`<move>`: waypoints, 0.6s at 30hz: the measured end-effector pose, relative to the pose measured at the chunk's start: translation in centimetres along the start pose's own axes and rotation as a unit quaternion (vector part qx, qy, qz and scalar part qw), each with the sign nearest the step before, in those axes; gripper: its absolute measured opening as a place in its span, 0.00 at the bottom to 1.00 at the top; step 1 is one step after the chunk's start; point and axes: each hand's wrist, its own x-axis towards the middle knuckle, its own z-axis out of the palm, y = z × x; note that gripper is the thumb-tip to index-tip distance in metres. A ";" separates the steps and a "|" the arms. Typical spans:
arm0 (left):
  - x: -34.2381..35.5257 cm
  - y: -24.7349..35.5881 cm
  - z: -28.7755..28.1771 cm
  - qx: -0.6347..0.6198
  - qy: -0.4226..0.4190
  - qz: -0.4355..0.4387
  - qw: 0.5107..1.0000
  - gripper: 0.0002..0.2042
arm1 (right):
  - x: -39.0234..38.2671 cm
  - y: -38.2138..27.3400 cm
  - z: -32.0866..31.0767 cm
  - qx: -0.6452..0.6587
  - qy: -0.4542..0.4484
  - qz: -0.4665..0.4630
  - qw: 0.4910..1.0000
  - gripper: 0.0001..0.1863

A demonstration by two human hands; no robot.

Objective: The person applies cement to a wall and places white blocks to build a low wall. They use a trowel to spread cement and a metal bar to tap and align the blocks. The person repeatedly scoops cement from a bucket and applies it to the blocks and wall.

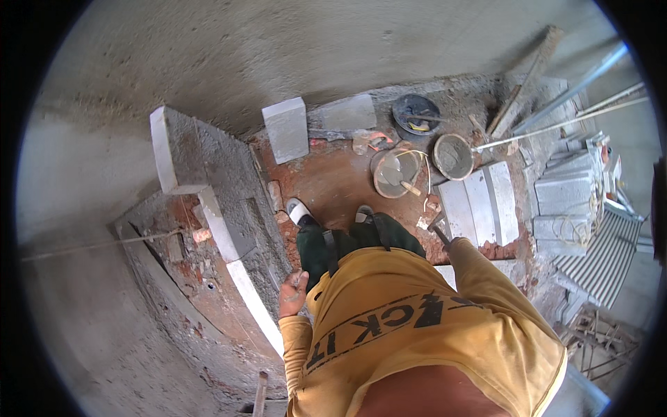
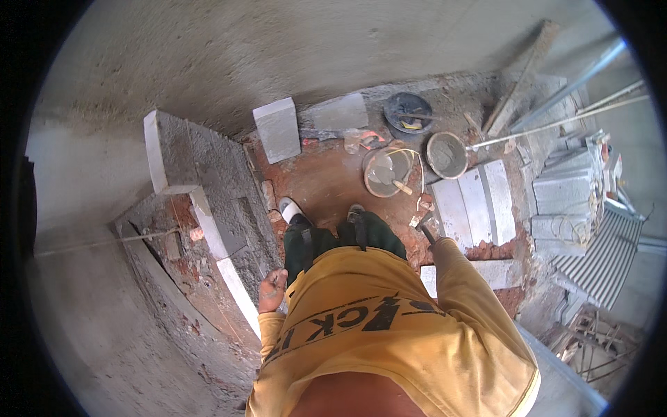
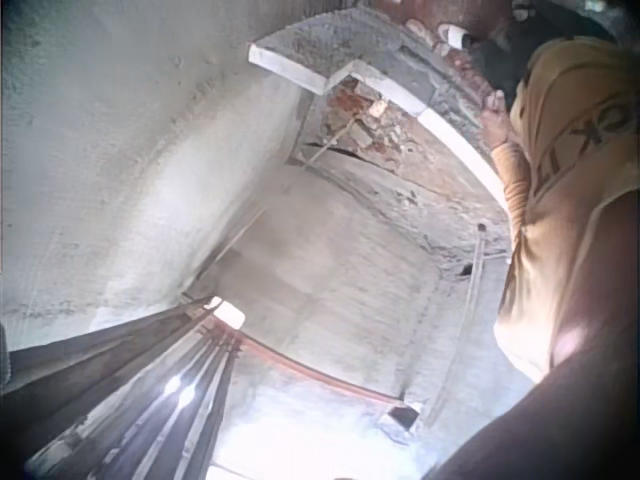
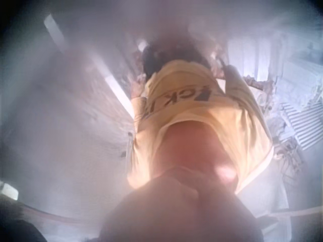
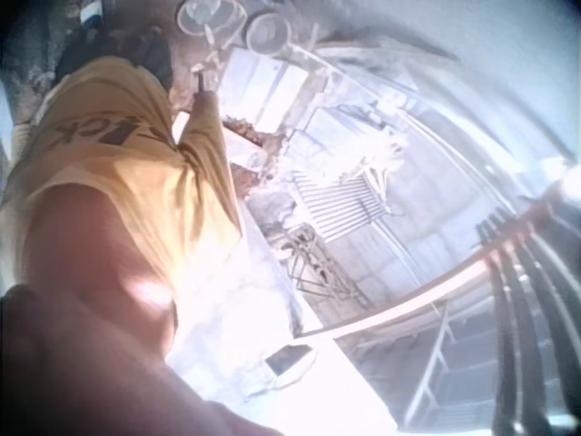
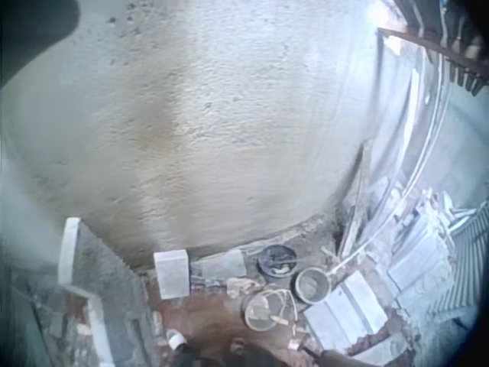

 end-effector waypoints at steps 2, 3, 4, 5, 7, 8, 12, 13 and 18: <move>-0.7 -0.4 0.1 0.030 -0.036 -0.028 0.999 0.19 | -0.6 0.6 0.3 -0.027 -0.022 -0.034 0.999 0.24; -0.8 -0.4 -0.1 0.038 -0.054 -0.045 0.997 0.18 | -1.1 0.6 0.4 -0.001 -0.027 -0.032 0.999 0.23; -0.7 -0.3 -0.6 0.048 -0.036 -0.014 0.998 0.18 | -1.5 0.3 0.2 0.071 -0.028 -0.011 0.997 0.23; -0.4 -0.1 -1.1 0.056 -0.017 0.015 0.998 0.17 | -2.1 -0.2 0.1 0.155 -0.025 0.011 0.988 0.23; 0.3 0.6 -2.2 0.061 0.013 0.030 0.998 0.17 | -3.0 -1.8 -0.7 0.317 -0.023 0.038 0.947 0.22; 0.6 0.9 -2.7 0.041 0.023 0.072 0.996 0.16 | -3.4 -2.6 -1.5 0.349 -0.018 0.036 0.936 0.22; 1.6 1.1 -4.3 0.043 0.035 0.077 0.996 0.16 | -3.4 -6.8 -5.8 0.320 0.034 -0.002 0.947 0.18; 1.3 0.5 -4.6 0.047 0.048 0.094 0.993 0.16 | -3.2 -7.8 -6.6 0.406 0.021 -0.023 0.913 0.17; -1.9 -6.1 -3.8 -0.041 0.111 0.050 0.992 0.14 | 3.6 -13.5 -15.1 0.288 0.052 -0.058 0.955 0.12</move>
